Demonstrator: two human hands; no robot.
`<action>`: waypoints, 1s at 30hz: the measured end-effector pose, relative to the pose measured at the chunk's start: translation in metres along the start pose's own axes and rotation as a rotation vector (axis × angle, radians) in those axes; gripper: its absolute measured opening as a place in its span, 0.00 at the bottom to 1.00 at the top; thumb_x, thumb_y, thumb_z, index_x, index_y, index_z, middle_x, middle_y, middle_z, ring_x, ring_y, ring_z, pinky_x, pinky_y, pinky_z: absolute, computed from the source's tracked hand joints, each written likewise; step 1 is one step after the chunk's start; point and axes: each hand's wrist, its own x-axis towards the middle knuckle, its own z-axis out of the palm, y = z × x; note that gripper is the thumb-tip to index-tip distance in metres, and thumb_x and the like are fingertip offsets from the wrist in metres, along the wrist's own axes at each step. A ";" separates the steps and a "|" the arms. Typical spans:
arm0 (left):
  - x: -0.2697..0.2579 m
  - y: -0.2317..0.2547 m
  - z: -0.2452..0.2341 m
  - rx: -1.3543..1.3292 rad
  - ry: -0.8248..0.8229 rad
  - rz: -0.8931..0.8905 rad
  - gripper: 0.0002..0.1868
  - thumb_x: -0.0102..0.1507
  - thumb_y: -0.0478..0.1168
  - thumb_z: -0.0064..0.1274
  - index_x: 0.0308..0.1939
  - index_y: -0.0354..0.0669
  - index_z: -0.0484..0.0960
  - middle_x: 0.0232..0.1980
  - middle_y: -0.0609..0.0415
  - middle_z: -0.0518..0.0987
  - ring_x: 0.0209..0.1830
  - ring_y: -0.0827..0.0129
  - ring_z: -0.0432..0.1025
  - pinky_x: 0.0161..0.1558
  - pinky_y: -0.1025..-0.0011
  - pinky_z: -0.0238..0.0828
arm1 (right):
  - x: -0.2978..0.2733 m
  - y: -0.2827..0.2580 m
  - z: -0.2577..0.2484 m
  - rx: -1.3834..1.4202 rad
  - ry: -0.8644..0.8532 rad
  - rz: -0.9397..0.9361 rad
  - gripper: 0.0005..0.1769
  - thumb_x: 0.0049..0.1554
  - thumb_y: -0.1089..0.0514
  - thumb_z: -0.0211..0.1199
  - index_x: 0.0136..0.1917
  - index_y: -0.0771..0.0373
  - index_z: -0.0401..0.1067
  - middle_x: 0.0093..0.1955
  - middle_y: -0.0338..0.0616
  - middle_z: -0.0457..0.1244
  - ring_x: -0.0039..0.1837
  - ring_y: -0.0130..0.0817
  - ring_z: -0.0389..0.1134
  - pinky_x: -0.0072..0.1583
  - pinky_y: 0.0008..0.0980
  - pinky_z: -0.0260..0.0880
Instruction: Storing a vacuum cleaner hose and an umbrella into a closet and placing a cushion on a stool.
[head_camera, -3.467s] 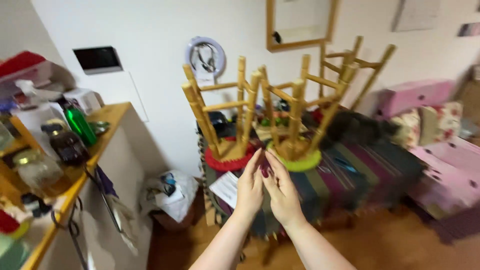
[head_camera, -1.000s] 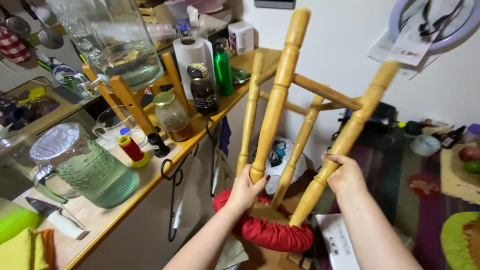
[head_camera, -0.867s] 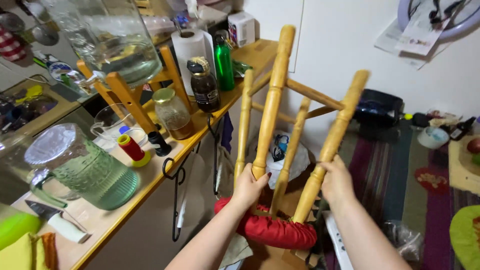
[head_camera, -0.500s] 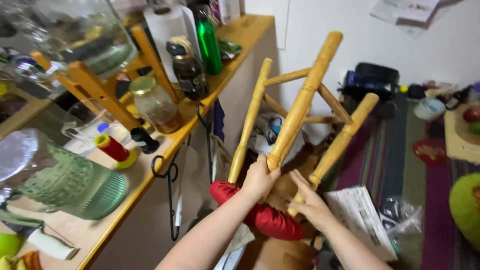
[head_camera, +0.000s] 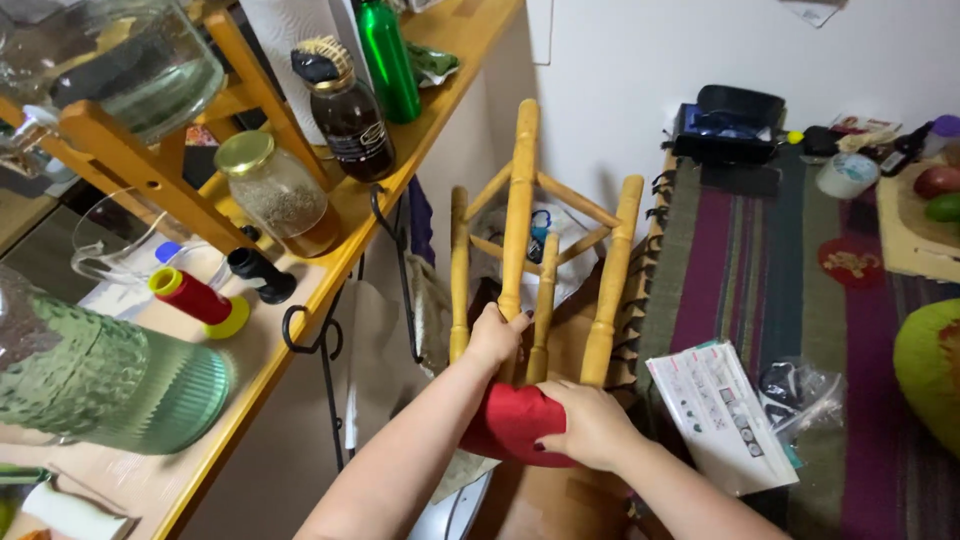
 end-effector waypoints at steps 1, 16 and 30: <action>0.007 -0.007 -0.002 -0.035 -0.041 -0.063 0.20 0.63 0.44 0.61 0.45 0.34 0.69 0.28 0.45 0.76 0.19 0.59 0.72 0.21 0.61 0.71 | 0.004 0.001 0.002 0.012 0.037 -0.058 0.40 0.37 0.52 0.80 0.63 0.54 0.70 0.60 0.44 0.67 0.61 0.48 0.68 0.60 0.41 0.69; 0.114 -0.099 -0.027 0.123 -0.227 0.022 0.20 0.61 0.38 0.60 0.54 0.29 0.79 0.42 0.44 0.84 0.41 0.59 0.80 0.42 0.63 0.78 | 0.117 0.047 -0.009 0.229 -0.191 -0.010 0.29 0.35 0.60 0.81 0.51 0.62 0.75 0.46 0.47 0.74 0.48 0.35 0.75 0.53 0.35 0.74; -0.054 -0.193 -0.010 0.266 0.701 0.106 0.32 0.66 0.49 0.53 0.69 0.33 0.67 0.73 0.37 0.64 0.75 0.46 0.58 0.73 0.55 0.51 | 0.242 0.140 0.012 0.628 -0.510 0.225 0.27 0.37 0.74 0.74 0.53 0.67 0.80 0.47 0.43 0.74 0.49 0.33 0.73 0.55 0.35 0.73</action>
